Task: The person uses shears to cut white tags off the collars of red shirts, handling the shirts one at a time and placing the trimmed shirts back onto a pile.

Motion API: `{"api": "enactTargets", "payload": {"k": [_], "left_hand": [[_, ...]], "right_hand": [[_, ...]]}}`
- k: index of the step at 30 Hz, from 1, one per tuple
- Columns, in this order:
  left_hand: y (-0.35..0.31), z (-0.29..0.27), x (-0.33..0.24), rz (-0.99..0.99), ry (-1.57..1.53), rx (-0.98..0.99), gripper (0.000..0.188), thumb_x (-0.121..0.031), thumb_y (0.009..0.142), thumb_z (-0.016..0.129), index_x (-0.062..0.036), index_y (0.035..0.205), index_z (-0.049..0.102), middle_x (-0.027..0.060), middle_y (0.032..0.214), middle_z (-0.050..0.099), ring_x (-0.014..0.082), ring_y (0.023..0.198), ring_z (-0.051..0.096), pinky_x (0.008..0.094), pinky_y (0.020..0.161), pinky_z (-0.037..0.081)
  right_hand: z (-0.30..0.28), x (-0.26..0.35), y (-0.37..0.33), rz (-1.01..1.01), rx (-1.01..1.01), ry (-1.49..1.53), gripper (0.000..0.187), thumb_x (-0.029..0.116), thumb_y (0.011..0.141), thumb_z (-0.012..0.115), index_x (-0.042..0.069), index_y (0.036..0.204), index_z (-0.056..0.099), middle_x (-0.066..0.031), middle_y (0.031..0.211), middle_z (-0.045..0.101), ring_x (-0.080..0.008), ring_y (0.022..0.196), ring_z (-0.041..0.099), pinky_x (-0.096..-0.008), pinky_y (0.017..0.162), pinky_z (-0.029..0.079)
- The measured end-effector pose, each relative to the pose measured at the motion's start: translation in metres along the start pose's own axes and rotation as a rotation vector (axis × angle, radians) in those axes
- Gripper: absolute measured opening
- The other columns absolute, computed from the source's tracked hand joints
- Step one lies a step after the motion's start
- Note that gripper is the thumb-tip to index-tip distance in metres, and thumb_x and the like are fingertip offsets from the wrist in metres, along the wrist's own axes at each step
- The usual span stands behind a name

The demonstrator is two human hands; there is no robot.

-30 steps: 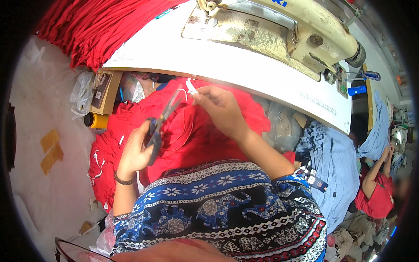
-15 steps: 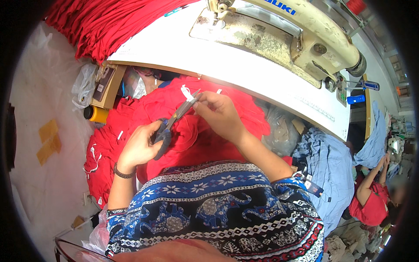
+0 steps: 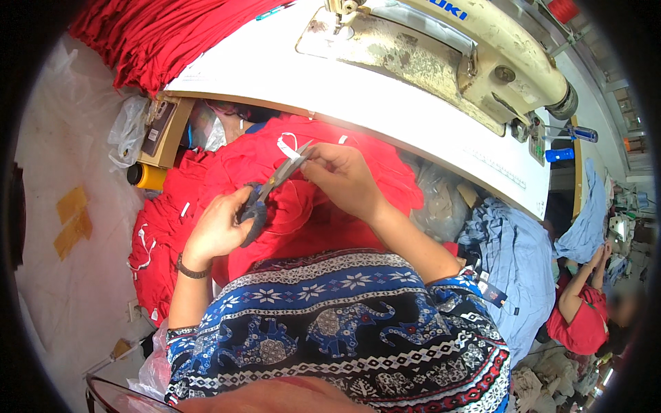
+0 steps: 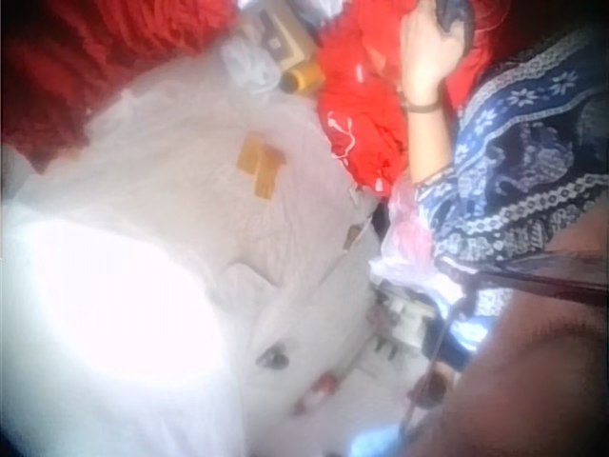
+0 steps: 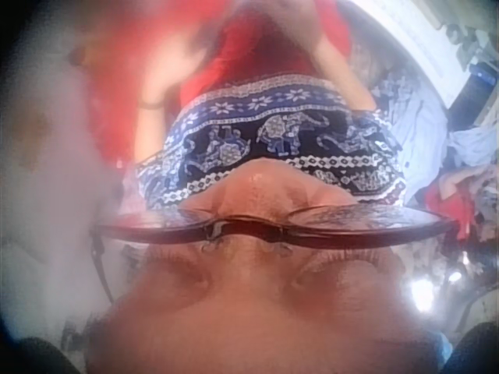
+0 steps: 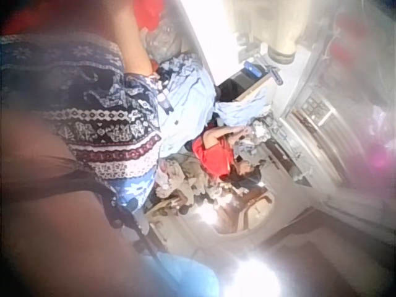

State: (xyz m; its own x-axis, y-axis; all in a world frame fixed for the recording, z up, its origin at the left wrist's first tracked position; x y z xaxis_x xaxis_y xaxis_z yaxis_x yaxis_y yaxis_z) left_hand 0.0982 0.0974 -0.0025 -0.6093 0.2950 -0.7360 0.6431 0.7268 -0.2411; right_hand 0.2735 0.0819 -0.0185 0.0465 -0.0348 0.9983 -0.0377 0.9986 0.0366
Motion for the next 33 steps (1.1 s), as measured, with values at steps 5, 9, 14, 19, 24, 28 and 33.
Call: {"api": "enactTargets", "payload": {"k": [5,9,14,19,24,28,33], "left_hand": [[-0.003,0.001,0.011,0.024,0.004,-0.016,0.019,-0.009,0.078,0.060,-0.0005,0.095,0.056,0.0214,0.067,0.051,0.0347,0.060,0.055,0.0398,0.058,0.042],[-0.005,-0.013,0.020,0.063,-0.190,-0.297,0.029,-0.006,0.075,0.063,-0.0007,0.103,0.054,0.0176,0.077,0.057,0.0302,0.068,0.056,0.0371,0.064,0.044],[-0.021,-0.015,0.005,-0.056,0.160,-0.206,0.039,-0.012,0.070,0.071,-0.0016,0.103,0.052,0.0155,0.088,0.060,0.0331,0.085,0.059,0.0379,0.072,0.045],[-0.042,-0.019,0.052,-0.153,0.062,-0.434,0.022,-0.013,0.073,0.069,-0.0010,0.088,0.058,0.0156,0.066,0.055,0.0293,0.061,0.059,0.0381,0.056,0.045],[-0.085,-0.107,0.084,-0.018,-0.344,-0.825,0.016,0.003,0.074,0.058,-0.0055,0.086,0.052,-0.0041,0.073,0.050,0.0044,0.063,0.046,0.0194,0.054,0.038],[-0.107,-0.209,0.062,0.176,-0.184,-0.986,0.011,-0.004,0.085,0.060,-0.0037,0.095,0.056,-0.0043,0.076,0.051,0.0047,0.065,0.048,0.0179,0.057,0.037],[-0.150,-0.305,-0.038,0.430,-0.167,-1.225,0.021,-0.015,0.086,0.066,-0.0052,0.104,0.060,-0.0014,0.079,0.058,0.0068,0.060,0.050,0.0204,0.051,0.036]], "right_hand": [[-0.002,-0.005,-0.001,0.061,0.006,-0.031,0.011,0.005,0.090,0.055,0.000,0.092,0.065,0.0006,0.082,0.061,-0.0040,0.073,0.051,-0.0194,0.067,0.041],[-0.008,-0.002,0.002,0.018,-0.095,0.024,0.013,0.007,0.092,0.055,-0.001,0.097,0.064,-0.0013,0.084,0.062,-0.0064,0.076,0.055,-0.0210,0.071,0.045],[-0.019,-0.009,0.015,0.056,0.004,0.092,0.027,0.000,0.092,0.048,-0.003,0.116,0.058,-0.0099,0.113,0.063,-0.0139,0.100,0.059,-0.0275,0.092,0.044],[-0.011,0.012,0.005,-0.142,0.463,-0.757,0.054,-0.008,0.065,0.057,0.007,0.117,0.059,-0.0149,0.141,0.043,-0.0303,0.133,0.037,-0.0382,0.107,0.034],[-0.033,0.017,0.007,-0.115,0.282,-0.813,0.025,0.004,0.078,0.063,0.004,0.102,0.060,-0.0116,0.126,0.055,-0.0238,0.118,0.051,-0.0371,0.097,0.041],[-0.057,0.072,0.042,-0.168,-0.281,-0.170,0.026,0.015,0.094,0.055,0.000,0.115,0.055,-0.0061,0.103,0.062,-0.0137,0.094,0.057,-0.0295,0.087,0.045],[-0.075,0.248,0.061,-0.568,-0.545,-0.622,0.044,0.029,0.090,0.060,0.000,0.123,0.051,-0.0130,0.113,0.060,-0.0212,0.110,0.054,-0.0388,0.094,0.044]]}}
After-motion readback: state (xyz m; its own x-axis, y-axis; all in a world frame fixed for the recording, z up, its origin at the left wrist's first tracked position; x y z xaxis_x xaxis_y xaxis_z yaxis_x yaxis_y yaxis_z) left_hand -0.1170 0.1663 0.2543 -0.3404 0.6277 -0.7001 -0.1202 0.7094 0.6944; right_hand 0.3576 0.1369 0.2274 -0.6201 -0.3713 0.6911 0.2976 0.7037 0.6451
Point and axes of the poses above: each hand's wrist, its own y-axis towards the middle knuckle, its own z-axis out of the palm, x = y × z, the point moved 9 cm from there along y, towards the middle knuckle
